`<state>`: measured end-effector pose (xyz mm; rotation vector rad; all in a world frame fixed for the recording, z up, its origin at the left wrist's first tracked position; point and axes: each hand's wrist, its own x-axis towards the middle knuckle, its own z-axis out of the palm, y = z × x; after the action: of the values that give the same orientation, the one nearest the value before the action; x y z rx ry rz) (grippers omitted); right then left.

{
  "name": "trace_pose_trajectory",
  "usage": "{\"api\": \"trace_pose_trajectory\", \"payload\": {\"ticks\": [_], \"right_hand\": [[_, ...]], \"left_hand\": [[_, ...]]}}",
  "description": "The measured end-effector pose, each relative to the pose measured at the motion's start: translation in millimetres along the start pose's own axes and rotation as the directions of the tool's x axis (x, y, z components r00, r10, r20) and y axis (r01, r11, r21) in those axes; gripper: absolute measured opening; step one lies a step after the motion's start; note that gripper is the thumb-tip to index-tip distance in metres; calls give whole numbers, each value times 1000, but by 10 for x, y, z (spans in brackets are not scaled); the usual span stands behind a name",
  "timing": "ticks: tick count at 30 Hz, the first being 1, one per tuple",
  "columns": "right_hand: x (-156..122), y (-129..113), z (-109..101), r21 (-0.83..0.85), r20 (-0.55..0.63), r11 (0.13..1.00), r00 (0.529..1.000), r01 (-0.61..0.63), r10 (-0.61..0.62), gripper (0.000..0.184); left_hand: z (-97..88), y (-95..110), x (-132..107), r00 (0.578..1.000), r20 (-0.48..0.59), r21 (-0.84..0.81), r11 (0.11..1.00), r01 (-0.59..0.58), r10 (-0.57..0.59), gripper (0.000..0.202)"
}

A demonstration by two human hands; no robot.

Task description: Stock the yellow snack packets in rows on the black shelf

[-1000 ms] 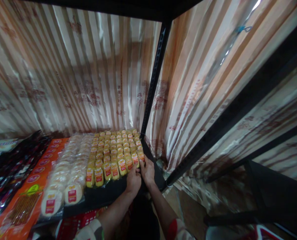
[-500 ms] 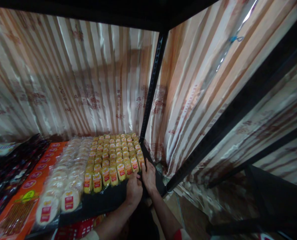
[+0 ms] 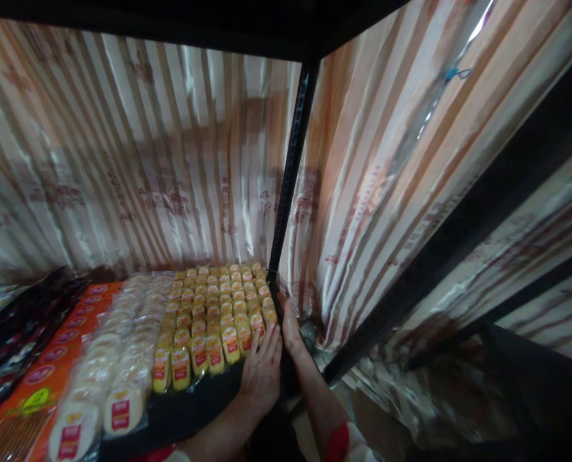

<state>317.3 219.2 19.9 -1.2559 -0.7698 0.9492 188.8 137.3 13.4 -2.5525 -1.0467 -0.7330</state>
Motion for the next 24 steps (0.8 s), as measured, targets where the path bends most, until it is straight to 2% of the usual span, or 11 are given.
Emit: {"api": "trace_pose_trajectory", "payload": {"ticks": [2, 6, 8, 13, 16, 20, 24], "right_hand": [[19, -24, 54, 26, 16, 1000, 1000, -16, 16, 81], [-58, -95, 171, 130, 163, 982, 980, -136, 114, 78], [-117, -119, 232, 145, 200, 977, 972, -157, 126, 80], [-196, -143, 325, 139, 176, 983, 980, -121, 96, 83], [-163, -166, 296, 142, 174, 982, 980, -121, 95, 82], [-61, -197, 237, 34, 111, 998, 993, -51, 47, 78], [-48, -228, 298, 24, 182, 998, 982, -53, 48, 79]], "left_hand": [[37, -22, 0, 1000, -10, 12, 1000, 9, -9, 46], [96, -52, -24, 998, -24, 2, 999, 54, -54, 45], [120, -59, -47, 997, -10, -11, 997, 71, -71, 45], [140, -52, -90, 994, -8, -24, 993, 112, -112, 44], [110, -48, -84, 994, -28, -18, 994, 109, -110, 47], [51, -47, -58, 994, -37, 14, 995, 100, -99, 49], [50, -38, -57, 993, -38, 12, 993, 114, -114, 48]]}}
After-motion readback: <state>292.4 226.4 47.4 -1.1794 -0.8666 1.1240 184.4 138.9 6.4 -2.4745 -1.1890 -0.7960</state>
